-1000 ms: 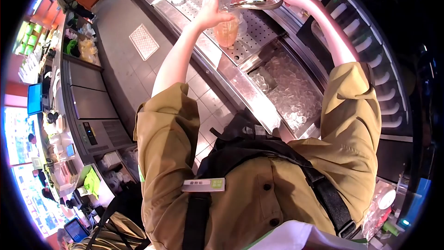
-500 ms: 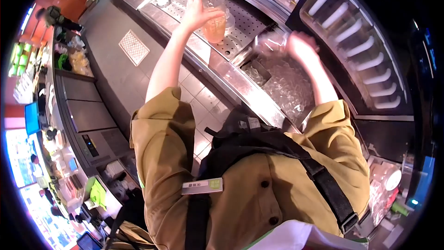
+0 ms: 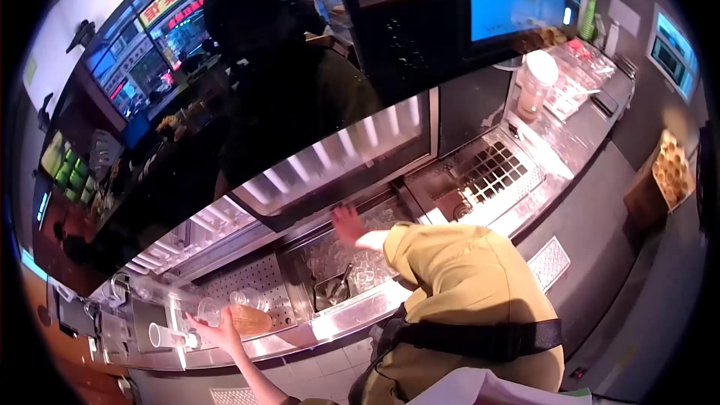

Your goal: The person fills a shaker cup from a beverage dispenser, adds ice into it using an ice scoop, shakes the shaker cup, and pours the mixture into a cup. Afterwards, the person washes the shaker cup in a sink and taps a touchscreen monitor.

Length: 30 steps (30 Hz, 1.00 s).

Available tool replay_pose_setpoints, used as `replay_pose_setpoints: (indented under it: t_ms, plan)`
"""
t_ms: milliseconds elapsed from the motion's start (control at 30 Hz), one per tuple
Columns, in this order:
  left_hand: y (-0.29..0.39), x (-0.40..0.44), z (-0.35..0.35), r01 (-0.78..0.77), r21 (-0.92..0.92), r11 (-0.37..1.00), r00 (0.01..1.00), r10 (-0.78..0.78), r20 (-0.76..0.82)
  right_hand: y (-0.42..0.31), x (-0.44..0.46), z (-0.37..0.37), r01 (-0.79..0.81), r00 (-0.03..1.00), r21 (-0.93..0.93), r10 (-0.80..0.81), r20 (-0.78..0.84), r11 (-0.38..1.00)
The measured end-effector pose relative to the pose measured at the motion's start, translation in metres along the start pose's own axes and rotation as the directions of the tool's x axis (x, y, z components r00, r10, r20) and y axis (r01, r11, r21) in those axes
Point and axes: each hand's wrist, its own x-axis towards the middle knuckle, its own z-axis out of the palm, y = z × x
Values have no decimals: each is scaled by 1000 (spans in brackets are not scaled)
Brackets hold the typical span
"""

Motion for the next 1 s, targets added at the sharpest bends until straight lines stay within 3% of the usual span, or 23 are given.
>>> replay_pose_setpoints:
  t_ms: [67,133,167,233,333,400,500,533,567,633,700,767,833,900,967,1000]
  plan:
    - [12,0,-1,35,-54,998,999,-36,-4,33,-4,4,-71,995,-2,70,70,998]
    - [23,2,-3,68,-73,995,997,-70,-20,49,-10,22,-319,913,48,294,282,946]
    - [25,3,-3,66,-65,996,997,-68,-31,56,-10,27,-341,864,-19,321,388,940]
    - [26,1,-3,81,-33,996,996,-83,-42,66,-23,21,-202,905,10,183,385,979]
    - [23,4,-5,47,6,999,997,-47,-60,77,-13,27,-108,865,19,84,495,994]
    - [16,7,-9,21,7,1000,997,-21,-76,81,-9,21,-2,686,30,-20,727,1000]
    - [-8,13,-14,47,163,986,996,-35,-77,53,2,8,153,140,7,-28,990,988]
    - [-14,16,-14,16,205,979,994,7,-112,31,5,-3,202,73,70,-86,994,977]
    - [-16,19,-13,94,216,972,993,-75,-94,-5,15,-50,196,77,168,-186,979,966]
    - [-24,23,-13,90,147,985,992,-76,-99,-56,35,-48,311,353,590,-667,656,745]
    - [-34,27,-10,90,112,990,993,-81,-81,-133,59,-109,188,540,731,-691,480,656]
    - [-38,31,-11,80,51,995,995,-77,-57,-195,77,-85,349,694,769,-699,172,536]
    - [-45,36,-11,68,75,995,997,-65,-50,-244,91,-84,150,693,777,-625,359,612]
    - [-58,41,-17,78,28,997,997,-78,-3,-279,96,-32,165,758,865,-621,196,475]
    - [-72,45,-21,43,-43,998,999,-42,23,-293,101,4,58,732,947,-658,174,315]
    - [-82,46,-21,24,-81,996,999,-21,40,-299,104,0,-2,806,938,-554,206,347]
